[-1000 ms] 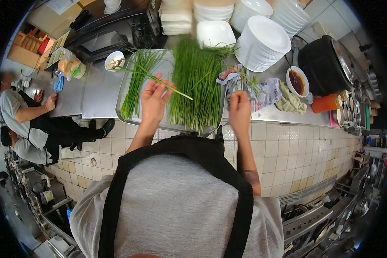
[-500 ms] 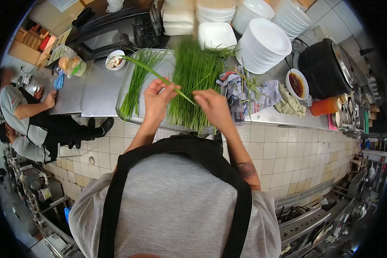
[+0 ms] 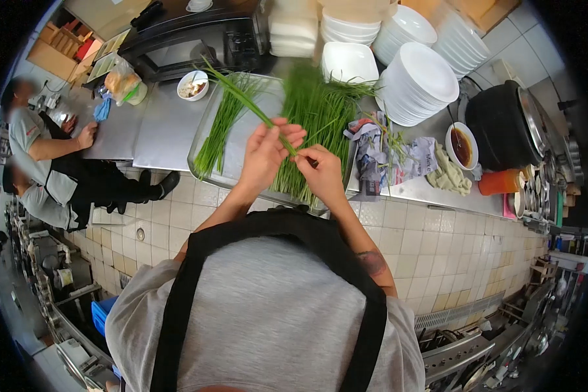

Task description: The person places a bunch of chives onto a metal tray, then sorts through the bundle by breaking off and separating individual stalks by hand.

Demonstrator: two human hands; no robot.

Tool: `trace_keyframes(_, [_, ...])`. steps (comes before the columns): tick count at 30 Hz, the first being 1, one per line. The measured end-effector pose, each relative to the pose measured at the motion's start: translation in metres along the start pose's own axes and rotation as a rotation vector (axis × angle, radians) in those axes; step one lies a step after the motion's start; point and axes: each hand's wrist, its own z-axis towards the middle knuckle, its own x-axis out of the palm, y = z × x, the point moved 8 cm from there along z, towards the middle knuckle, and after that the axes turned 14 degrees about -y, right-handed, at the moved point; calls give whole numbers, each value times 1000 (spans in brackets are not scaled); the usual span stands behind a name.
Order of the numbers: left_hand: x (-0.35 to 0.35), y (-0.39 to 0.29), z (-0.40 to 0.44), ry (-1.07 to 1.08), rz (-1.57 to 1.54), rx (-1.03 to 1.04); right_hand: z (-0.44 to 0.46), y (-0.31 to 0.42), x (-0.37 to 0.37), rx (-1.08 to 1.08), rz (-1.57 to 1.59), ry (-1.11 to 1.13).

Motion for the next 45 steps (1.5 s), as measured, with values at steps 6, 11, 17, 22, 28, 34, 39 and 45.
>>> trace_keyframes(6, [10,20,-5,155,-55,73,-12,-64,-3,508,495,-216])
trace_keyframes(11, [14,36,-11,145,73,129,-21,-75,4,734,744,-336])
trace_keyframes(17, [15,35,-11,124,84,159,-20,-72,4,737,670,-374])
trace_keyframes(22, [11,23,-11,93,110,262,-16,-103,-16,800,658,-581])
trace_keyframes(28, [-41,-34,18,-156,483,315,35,-113,-113,358,262,-622])
trace_keyframes(34, [-175,-73,51,-441,1509,443,42,-78,-142,-105,-773,-604])
trace_keyframes(39, [-196,-77,36,-598,1912,767,19,-34,-46,-269,-577,-322])
trace_keyframes(45, [-118,-64,10,-420,1980,646,-3,-18,38,-275,-361,47])
